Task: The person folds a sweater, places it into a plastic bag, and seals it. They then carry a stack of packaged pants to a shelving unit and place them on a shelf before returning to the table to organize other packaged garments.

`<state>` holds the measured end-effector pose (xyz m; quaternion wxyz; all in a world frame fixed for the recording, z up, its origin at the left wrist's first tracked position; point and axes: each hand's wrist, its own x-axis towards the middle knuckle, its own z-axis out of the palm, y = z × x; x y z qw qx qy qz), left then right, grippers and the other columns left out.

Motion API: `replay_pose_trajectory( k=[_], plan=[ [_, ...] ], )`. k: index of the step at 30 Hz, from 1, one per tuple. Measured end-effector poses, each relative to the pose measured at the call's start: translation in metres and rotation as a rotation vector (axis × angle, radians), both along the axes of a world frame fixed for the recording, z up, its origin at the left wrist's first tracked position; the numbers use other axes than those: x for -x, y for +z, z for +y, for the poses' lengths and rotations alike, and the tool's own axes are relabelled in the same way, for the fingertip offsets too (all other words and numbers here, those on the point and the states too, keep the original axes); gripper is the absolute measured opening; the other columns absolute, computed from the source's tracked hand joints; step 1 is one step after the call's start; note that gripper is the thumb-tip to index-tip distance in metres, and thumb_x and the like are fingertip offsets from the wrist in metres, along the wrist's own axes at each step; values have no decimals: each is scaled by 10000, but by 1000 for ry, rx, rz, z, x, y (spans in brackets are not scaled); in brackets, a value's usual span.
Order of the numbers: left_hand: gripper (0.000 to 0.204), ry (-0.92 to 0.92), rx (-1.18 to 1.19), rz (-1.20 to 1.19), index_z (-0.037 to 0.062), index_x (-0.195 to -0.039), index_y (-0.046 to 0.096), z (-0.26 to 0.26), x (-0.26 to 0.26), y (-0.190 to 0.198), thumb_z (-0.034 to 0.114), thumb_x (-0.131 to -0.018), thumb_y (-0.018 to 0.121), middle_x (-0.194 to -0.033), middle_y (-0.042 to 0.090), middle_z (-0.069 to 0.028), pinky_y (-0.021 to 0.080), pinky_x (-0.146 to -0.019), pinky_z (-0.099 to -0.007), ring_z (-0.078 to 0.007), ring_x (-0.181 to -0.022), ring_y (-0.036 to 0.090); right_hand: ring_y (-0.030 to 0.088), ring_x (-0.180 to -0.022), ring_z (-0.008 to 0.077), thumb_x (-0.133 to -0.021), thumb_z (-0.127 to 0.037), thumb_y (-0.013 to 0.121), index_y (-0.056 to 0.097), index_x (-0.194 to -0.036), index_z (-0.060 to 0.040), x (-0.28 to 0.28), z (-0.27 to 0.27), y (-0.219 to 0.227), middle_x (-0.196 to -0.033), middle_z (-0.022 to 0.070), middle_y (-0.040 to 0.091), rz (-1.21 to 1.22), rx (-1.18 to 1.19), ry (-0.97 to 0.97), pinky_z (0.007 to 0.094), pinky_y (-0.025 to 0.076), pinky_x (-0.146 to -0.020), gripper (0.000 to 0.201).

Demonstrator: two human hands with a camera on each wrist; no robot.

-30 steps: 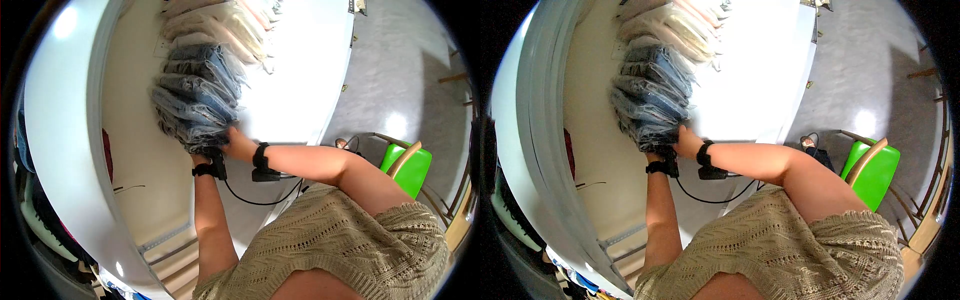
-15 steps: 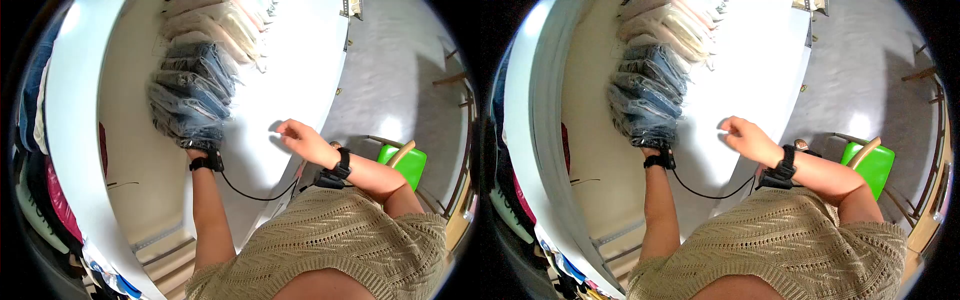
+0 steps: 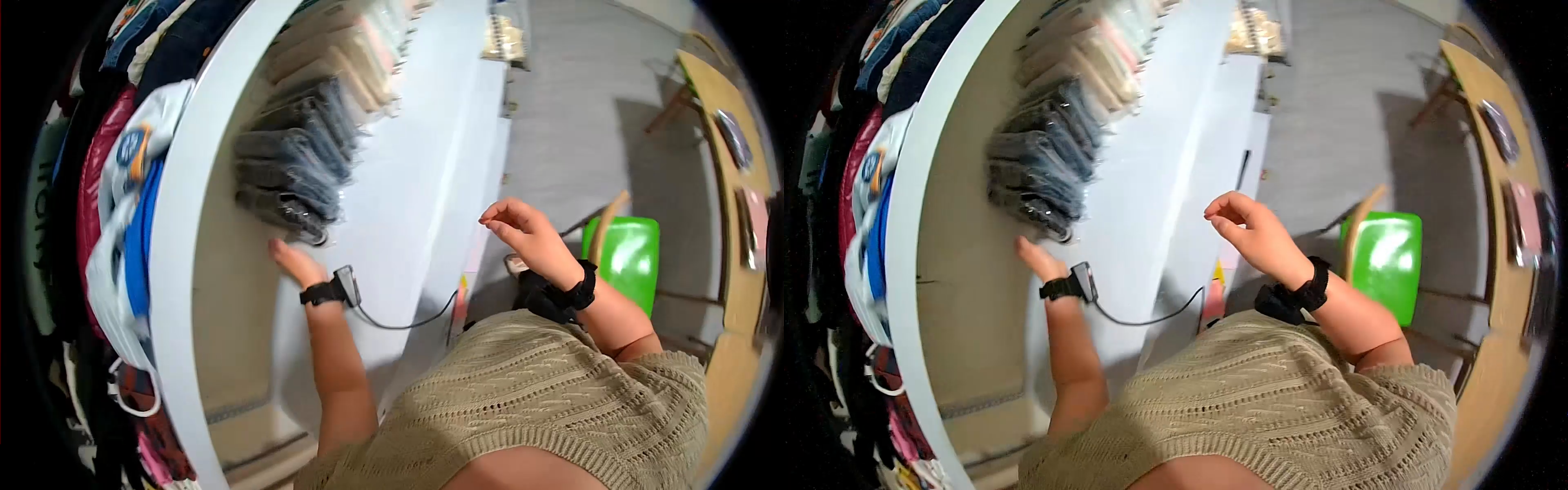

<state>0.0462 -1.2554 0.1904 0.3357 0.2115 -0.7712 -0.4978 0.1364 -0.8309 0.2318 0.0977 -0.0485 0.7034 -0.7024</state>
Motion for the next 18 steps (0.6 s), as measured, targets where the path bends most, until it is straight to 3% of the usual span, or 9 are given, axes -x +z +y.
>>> replay_pose_trajectory(
  k=[1, 2, 3, 5, 6, 8, 11, 16, 18],
  plan=[
    [543, 4, 337, -40, -91, -1312, 336, 9, -15, -2, 312, -952, 386, -1379, 332, -240, 239, -1083, -421, -339, -1275, 331, 557, -962, 120, -908, -81, 530, 573, -1010, -17, -19, 4, -3, -989, 34, 613, 12, 41, -50, 269, 432, -875, 128],
    [504, 29, 108, 9, -50, -1316, 348, 44, -26, 25, 270, -938, 448, -1346, 360, -230, 258, -1070, -416, -329, -1254, 344, 560, -985, 131, -910, -85, 531, 577, -1011, -16, -41, 10, -7, -999, 42, 618, 26, 73, -114, 277, 431, -890, 131],
    [493, -101, 60, 146, -7, -1328, 350, 72, -46, 39, 213, -915, 507, -1336, 360, -208, 283, -1048, -399, -300, -1235, 359, 561, -994, 138, -912, -85, 528, 582, -1024, -16, -62, 15, -8, -1011, 50, 618, 53, 25, -179, 281, 432, -896, 142],
    [495, -187, 89, 183, 21, -1332, 352, 100, -63, 37, 163, -894, 534, -1342, 321, -172, 320, -1010, -381, -273, -1207, 376, 560, -997, 130, -909, -98, 536, 586, -1025, -14, -107, 29, -6, -1021, 44, 615, 18, 42, -292, 278, 434, -896, 152],
    [482, -262, 47, 242, 34, -1327, 361, 123, -78, 41, 140, -886, 526, -1326, 326, -167, 322, -1011, -408, -277, -1201, 375, 558, -997, 124, -909, -112, 540, 587, -1028, -16, -130, 36, -7, -1024, 40, 613, 28, 48, -357, 278, 433, -896, 159],
    [480, -338, 189, 312, 66, -1332, 365, 142, -103, 33, 104, -872, 499, -1383, 303, -137, 289, -1035, -459, -293, -1238, 358, 569, -915, 118, -901, -135, 546, 595, -1017, -9, -176, 44, 2, -953, 41, 623, 67, 61, -502, 268, 448, -843, 178],
    [498, -483, 89, 253, 69, -1346, 339, 177, -133, 18, 70, -864, 462, -1411, 299, -116, 298, -1023, -447, -278, -1264, 341, 567, -907, 108, -899, -141, 540, 596, -1007, -8, -230, 62, 9, -955, 39, 621, 76, 40, -646, 252, 446, -819, 179],
    [498, -687, -144, 176, 61, -1347, 328, 239, -177, 27, 43, -861, 435, -1392, 325, -105, 335, -983, -404, -266, -1254, 359, 568, -904, 110, -894, -156, 532, 598, -1009, -6, -310, 86, 38, -952, 45, 622, 80, -29, -828, 252, 450, -799, 200],
    [474, -803, -264, 180, 26, -1313, 352, 258, -182, 14, 46, -849, 447, -1333, 373, -166, 353, -977, -390, -262, -1179, 425, 555, -960, 101, -910, -107, 529, 575, -1025, -8, -338, 95, 38, -980, 22, 608, 122, -41, -857, 259, 435, -862, 158]
  ],
)
